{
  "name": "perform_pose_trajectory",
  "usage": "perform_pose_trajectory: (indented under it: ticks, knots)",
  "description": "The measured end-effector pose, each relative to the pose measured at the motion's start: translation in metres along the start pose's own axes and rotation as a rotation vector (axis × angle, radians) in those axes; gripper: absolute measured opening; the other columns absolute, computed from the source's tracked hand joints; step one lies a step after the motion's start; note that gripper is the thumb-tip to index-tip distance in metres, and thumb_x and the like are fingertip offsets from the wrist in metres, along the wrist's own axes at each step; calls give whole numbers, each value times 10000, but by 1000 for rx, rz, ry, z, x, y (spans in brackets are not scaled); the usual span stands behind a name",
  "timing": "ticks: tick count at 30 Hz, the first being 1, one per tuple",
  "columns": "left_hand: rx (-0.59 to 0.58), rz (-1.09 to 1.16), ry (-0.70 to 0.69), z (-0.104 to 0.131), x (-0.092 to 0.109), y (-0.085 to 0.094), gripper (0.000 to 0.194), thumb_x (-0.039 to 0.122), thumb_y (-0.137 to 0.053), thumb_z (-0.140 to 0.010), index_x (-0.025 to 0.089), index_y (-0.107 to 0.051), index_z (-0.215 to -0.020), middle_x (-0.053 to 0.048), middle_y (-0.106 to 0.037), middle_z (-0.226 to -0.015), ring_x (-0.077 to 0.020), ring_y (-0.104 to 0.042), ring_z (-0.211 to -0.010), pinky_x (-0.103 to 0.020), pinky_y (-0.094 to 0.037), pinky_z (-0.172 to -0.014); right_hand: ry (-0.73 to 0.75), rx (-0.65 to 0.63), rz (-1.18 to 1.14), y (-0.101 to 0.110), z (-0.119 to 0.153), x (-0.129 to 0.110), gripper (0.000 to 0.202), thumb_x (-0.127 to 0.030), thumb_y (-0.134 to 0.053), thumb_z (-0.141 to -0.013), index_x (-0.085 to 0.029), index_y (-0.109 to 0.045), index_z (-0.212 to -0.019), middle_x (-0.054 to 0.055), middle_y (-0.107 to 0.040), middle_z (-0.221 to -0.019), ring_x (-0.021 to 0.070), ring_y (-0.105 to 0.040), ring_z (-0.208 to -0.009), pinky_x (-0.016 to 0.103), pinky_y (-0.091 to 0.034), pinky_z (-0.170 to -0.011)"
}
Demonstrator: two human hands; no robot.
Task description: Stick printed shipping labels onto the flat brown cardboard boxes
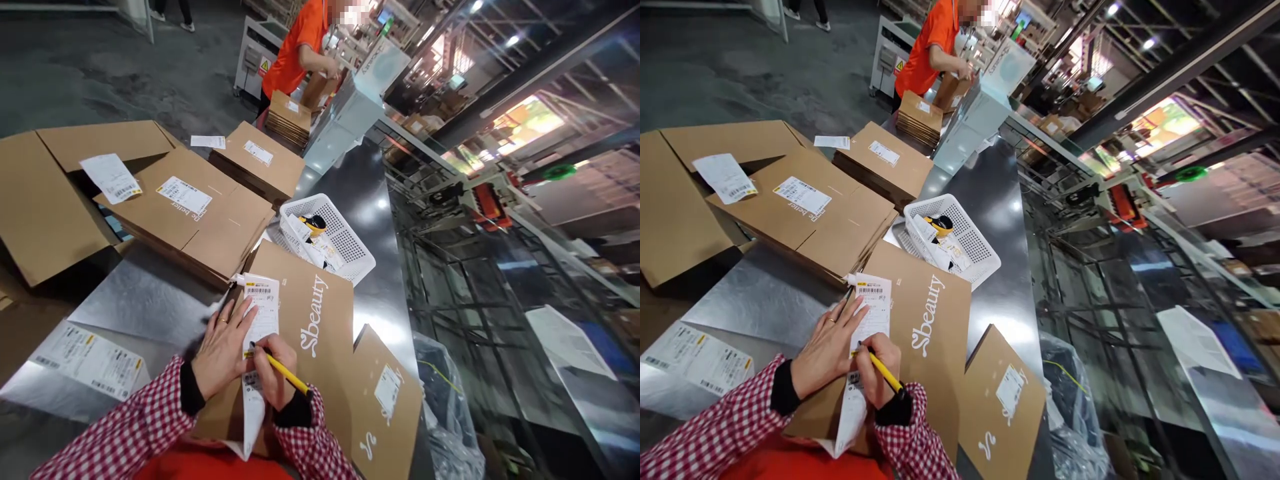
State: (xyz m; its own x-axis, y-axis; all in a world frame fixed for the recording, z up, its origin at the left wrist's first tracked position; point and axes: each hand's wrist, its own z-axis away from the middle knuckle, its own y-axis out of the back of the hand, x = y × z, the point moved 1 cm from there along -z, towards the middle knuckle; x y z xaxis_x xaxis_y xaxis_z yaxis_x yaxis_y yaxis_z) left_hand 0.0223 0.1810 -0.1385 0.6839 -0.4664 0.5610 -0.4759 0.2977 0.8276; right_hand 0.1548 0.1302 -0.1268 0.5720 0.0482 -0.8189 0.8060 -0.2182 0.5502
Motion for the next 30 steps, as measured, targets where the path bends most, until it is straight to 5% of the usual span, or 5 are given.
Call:
perform_pose_trajectory:
  ticks: [30]
  knots:
    - [-18, -2, 9, 0, -1, -1, 777, 330, -613, -762, 226, -272, -1453, -69, -213, -1561, -345, -238, -1384, -506, -299, -1057, 0, -61, 6, 4, -2, -3, 142, -186, -475, -772, -202, -528, -641, -20, -499, -560, 111, -451, -510, 251, -344, -512]
